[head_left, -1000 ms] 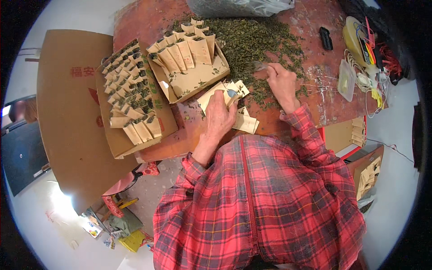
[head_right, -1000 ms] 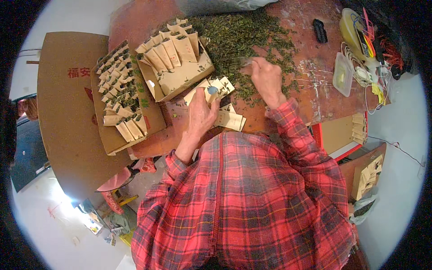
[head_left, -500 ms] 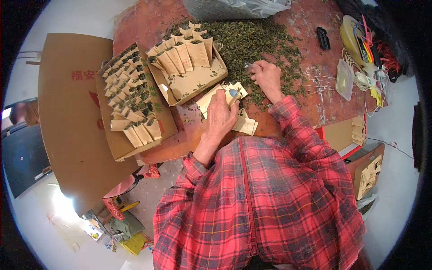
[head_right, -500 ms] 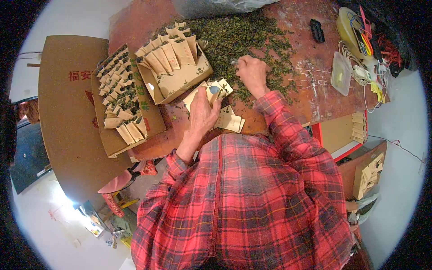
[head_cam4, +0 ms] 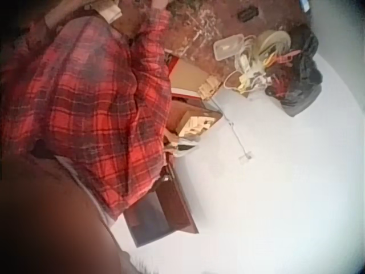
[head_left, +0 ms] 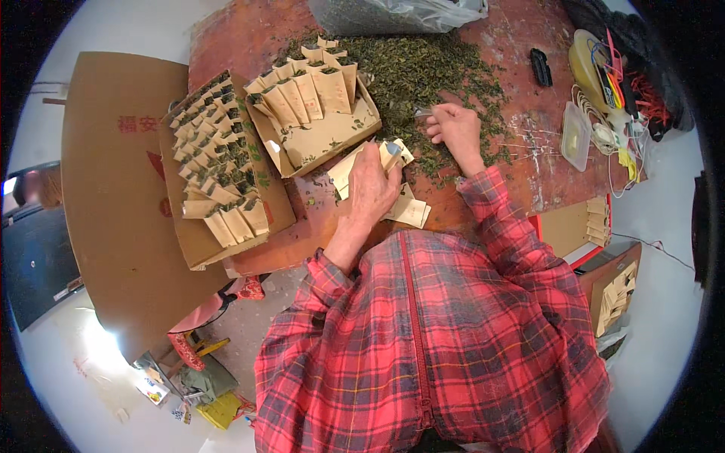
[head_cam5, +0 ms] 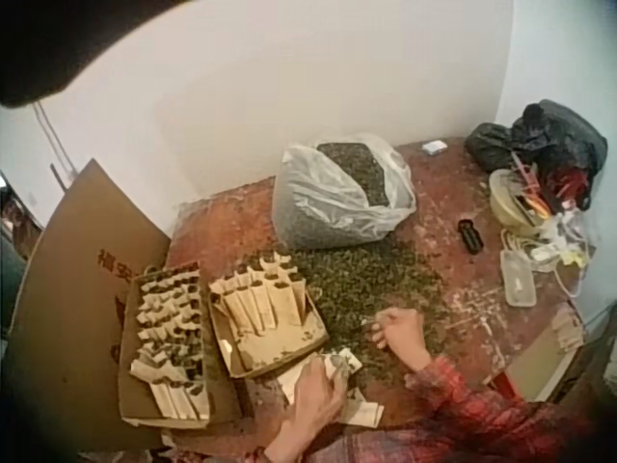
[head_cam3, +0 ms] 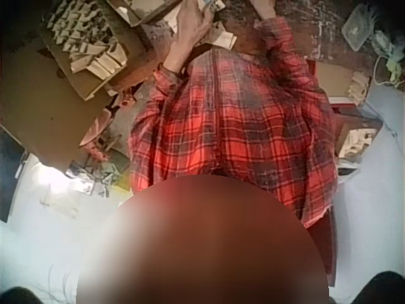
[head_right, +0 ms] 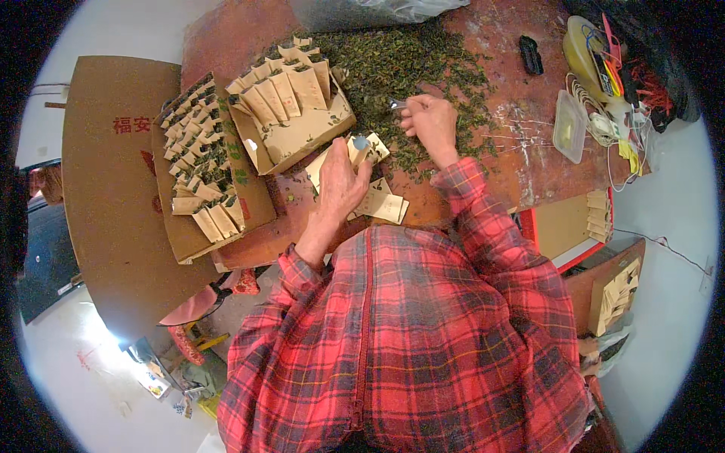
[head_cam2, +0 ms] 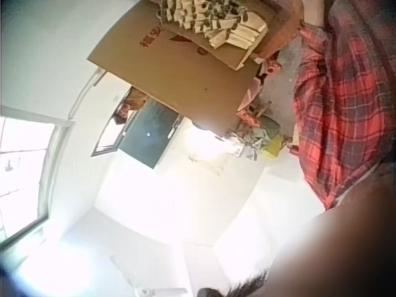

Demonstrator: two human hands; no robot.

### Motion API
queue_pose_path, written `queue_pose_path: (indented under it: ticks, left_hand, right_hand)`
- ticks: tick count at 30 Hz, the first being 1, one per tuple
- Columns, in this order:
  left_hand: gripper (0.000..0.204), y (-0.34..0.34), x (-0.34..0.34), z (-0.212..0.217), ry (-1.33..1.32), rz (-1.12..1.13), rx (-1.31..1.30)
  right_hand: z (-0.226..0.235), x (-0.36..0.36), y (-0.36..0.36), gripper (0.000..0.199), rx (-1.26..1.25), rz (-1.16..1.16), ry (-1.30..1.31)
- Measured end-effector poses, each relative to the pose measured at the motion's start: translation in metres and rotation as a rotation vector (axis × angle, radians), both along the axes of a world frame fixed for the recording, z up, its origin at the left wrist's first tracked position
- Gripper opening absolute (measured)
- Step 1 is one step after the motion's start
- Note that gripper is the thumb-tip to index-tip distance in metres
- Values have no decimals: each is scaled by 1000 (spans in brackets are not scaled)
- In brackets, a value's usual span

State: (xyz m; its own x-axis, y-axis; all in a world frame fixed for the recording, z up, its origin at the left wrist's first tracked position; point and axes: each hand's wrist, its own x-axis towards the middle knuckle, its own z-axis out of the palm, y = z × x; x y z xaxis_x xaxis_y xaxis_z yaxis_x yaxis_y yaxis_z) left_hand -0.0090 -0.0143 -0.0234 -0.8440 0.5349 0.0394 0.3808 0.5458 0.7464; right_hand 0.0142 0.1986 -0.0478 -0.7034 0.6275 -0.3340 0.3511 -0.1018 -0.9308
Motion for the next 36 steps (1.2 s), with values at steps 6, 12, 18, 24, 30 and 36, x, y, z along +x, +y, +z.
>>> queue_pose_path:
  ticks: [6,12,18,24,30,36]
  left_hand:
    - [34,5,-6,-6,53,-32,0]
    - [29,15,-6,-2,22,-8,13]
    - [28,18,-7,-6,27,-5,20]
    - [31,20,-8,-6,-26,-2,27]
    - [35,22,-9,-4,-79,-6,23]
    - [37,23,-11,-3,-132,-22,37]
  right_hand:
    - [26,11,1,27,2,25,26]
    - [63,25,-3,26,-2,81,47]
    - [89,34,-11,23,57,137,21]
    - [95,36,-19,21,138,159,-21]
    - [90,40,-23,19,327,232,53]
    - [78,41,-26,13,864,344,279]
